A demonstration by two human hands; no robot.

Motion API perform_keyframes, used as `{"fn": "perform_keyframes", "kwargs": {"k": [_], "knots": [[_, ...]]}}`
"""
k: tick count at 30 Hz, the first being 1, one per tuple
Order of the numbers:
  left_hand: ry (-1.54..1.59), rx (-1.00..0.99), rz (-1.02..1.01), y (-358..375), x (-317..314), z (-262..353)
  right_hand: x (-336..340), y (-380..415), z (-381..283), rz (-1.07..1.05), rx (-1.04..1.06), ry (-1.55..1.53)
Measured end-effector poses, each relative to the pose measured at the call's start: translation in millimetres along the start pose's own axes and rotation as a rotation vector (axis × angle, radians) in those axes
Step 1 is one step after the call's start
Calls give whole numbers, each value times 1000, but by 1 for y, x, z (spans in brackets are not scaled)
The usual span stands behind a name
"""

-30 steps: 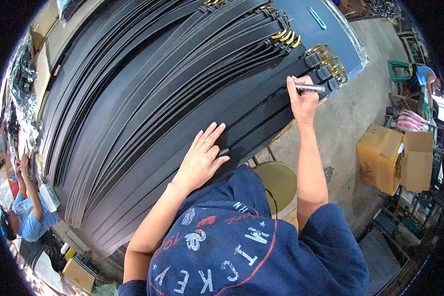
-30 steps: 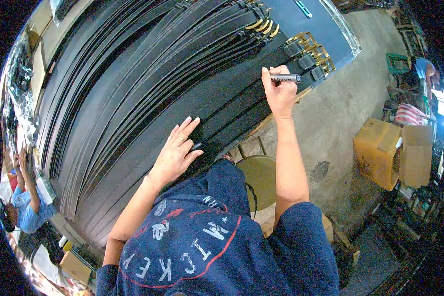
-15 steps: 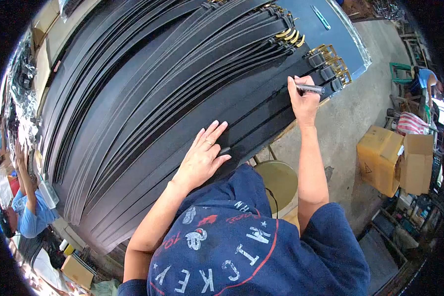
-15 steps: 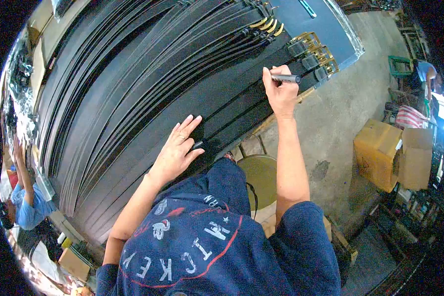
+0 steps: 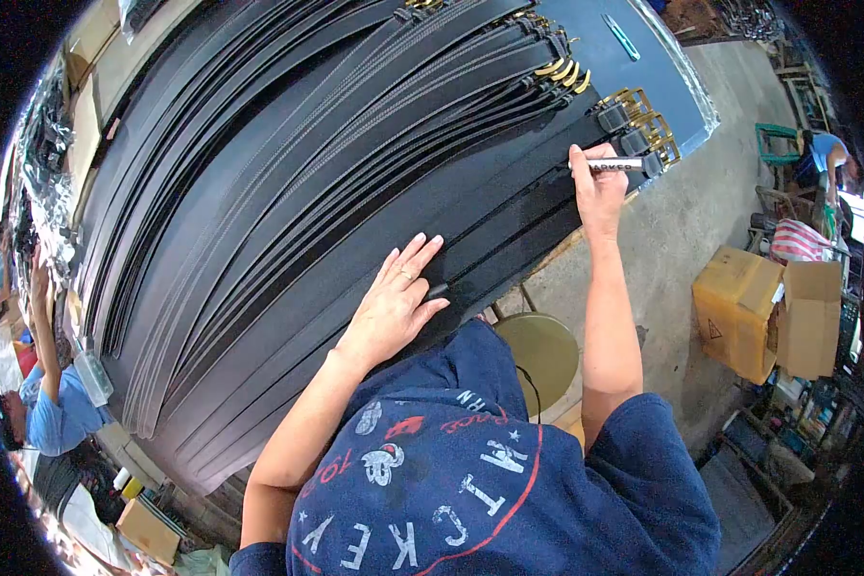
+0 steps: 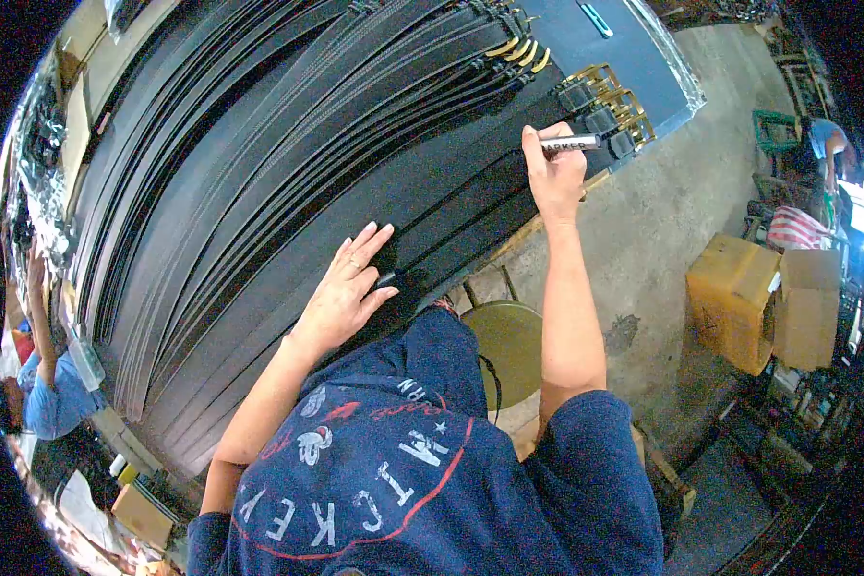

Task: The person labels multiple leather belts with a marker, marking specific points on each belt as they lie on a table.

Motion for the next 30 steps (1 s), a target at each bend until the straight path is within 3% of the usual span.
{"fn": "perform_keyframes", "kwargs": {"k": [15,21,27,30], "knots": [[29,7,2,0,1,-1,-6,4,-5,77,216,154],[31,-17,18,0,1,-2,-14,3,-13,-151,218,111],[17,-3,6,-1,0,-1,-12,3,-27,-119,445,184],[23,1,7,0,0,-2,-15,0,-14,-184,221,94]]}}
Point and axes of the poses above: each hand's wrist, its own y-axis away from the middle knuckle, its own x-axis out of the back of the hand, z = x × y, the point moved 10 cm from there along -y, towards the middle knuckle, and after that the axes turned 13 degrees about y, right-handed, at the moved point
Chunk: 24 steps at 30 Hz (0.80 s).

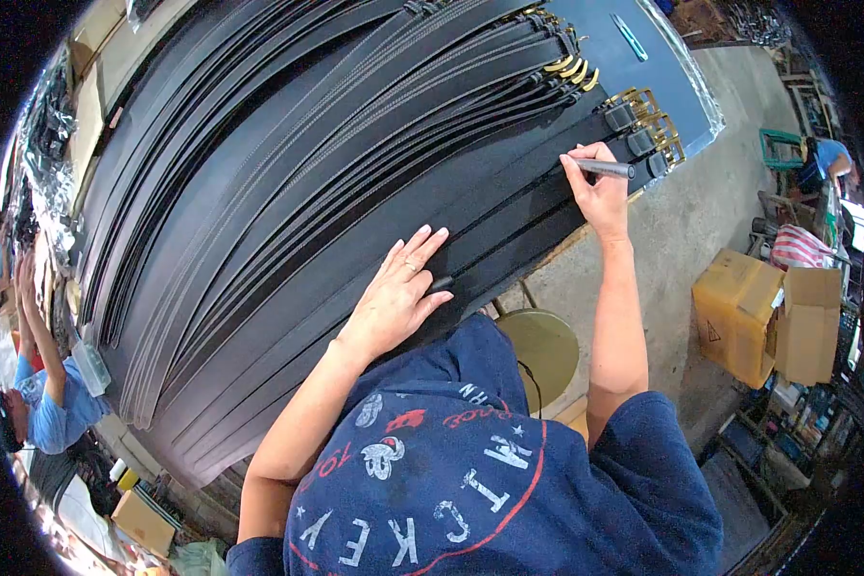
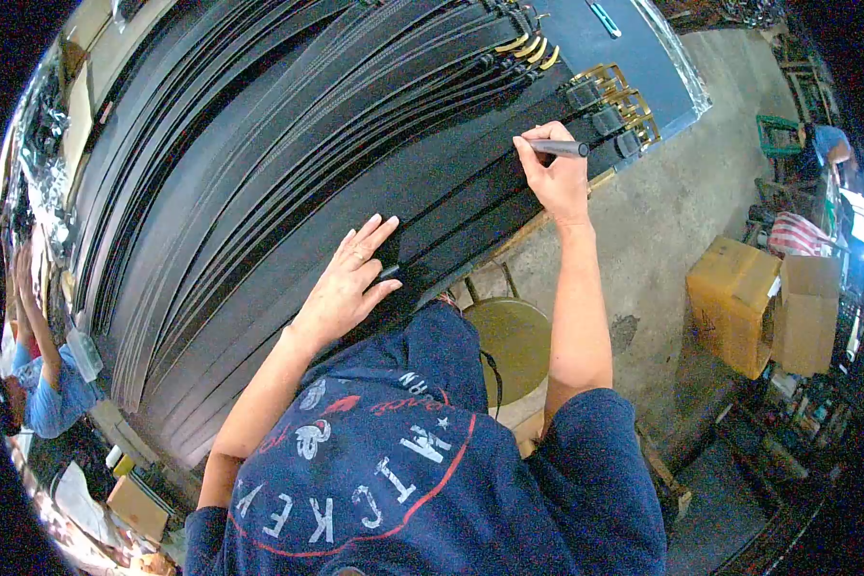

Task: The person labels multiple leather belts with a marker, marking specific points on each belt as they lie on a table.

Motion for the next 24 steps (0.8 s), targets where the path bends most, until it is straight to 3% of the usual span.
{"fn": "perform_keyframes", "kwargs": {"k": [3,7,10,13,24], "knots": [[-7,-3,-4,0,0,-1,9,3,-19,90,-13,41],[-2,-10,2,1,0,0,-10,29,-31,45,-160,-184],[3,-10,3,0,0,1,-25,42,-35,59,-85,-236],[4,-17,7,0,1,1,-28,47,-21,68,-227,-264],[2,-20,-1,1,-1,0,-28,43,-32,98,-104,-127]]}}
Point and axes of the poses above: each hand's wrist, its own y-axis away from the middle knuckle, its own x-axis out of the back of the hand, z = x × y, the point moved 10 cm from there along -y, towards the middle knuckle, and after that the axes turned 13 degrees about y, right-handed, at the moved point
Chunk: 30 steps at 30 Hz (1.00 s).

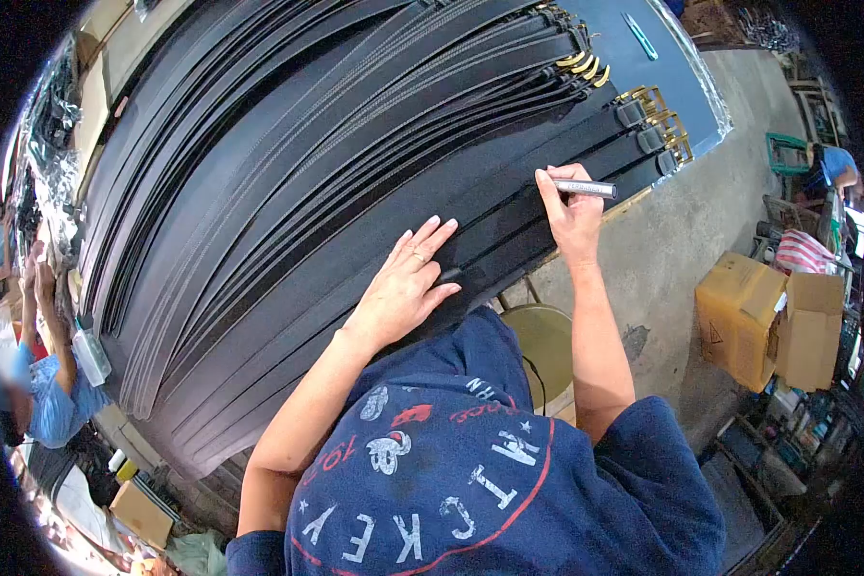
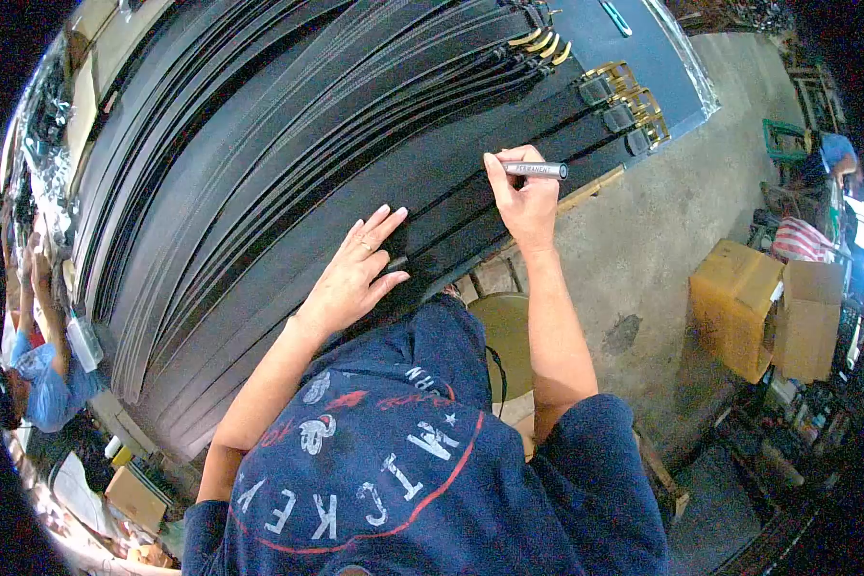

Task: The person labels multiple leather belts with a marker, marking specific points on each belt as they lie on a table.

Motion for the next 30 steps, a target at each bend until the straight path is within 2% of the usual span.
{"fn": "perform_keyframes", "kwargs": {"k": [10,13,16,22,26,30], "knots": [[3,2,-3,0,1,0,0,-1,-10,23,26,45],[5,11,-2,0,1,0,3,-1,-13,100,29,57],[-2,10,2,0,0,-1,4,-1,-15,192,149,145],[1,-2,9,1,0,-1,4,2,-8,98,-36,114],[8,-9,12,1,1,0,14,12,-6,187,-108,-150],[5,-22,17,1,0,-1,13,25,-8,106,-176,-79]]}}
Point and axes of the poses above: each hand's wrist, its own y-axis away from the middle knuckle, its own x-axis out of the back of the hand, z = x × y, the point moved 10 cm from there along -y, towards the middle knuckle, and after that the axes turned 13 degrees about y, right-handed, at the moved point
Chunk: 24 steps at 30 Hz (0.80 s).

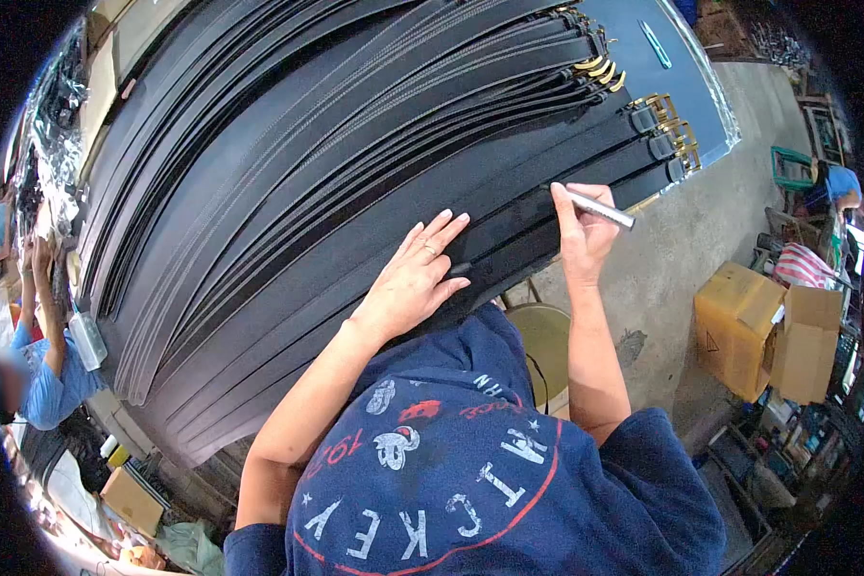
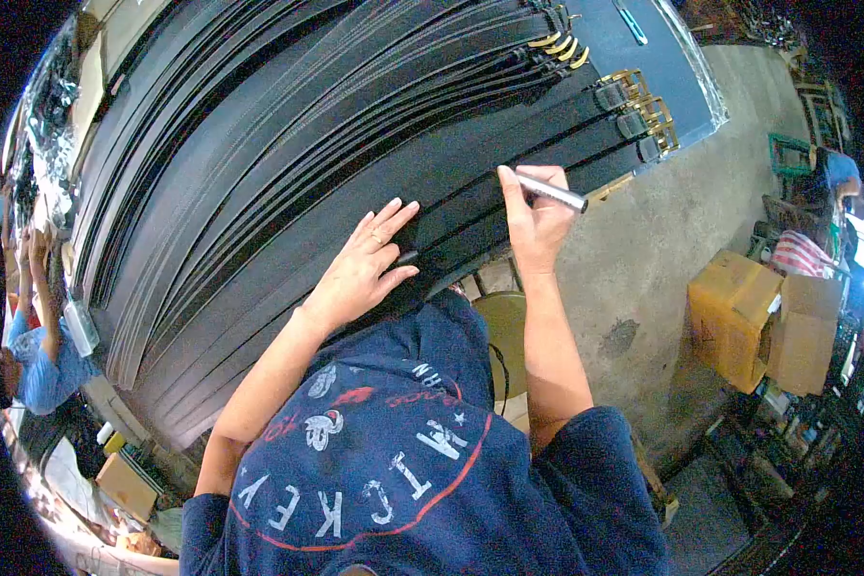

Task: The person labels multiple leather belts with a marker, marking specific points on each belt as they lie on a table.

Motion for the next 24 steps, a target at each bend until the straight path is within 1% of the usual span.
{"fn": "perform_keyframes", "kwargs": {"k": [3,4,10,16,19,24], "knots": [[1,6,-3,0,0,1,-7,7,9,-50,-70,-20],[1,5,-2,0,0,1,-11,8,15,-44,-75,-96],[0,0,3,0,0,0,-21,10,9,-125,-23,-68],[4,-4,2,0,-1,0,-24,10,6,-113,52,-21],[4,-7,6,0,0,0,-25,10,5,-111,62,36],[4,-12,10,0,1,1,-25,11,-1,-108,65,31]]}}
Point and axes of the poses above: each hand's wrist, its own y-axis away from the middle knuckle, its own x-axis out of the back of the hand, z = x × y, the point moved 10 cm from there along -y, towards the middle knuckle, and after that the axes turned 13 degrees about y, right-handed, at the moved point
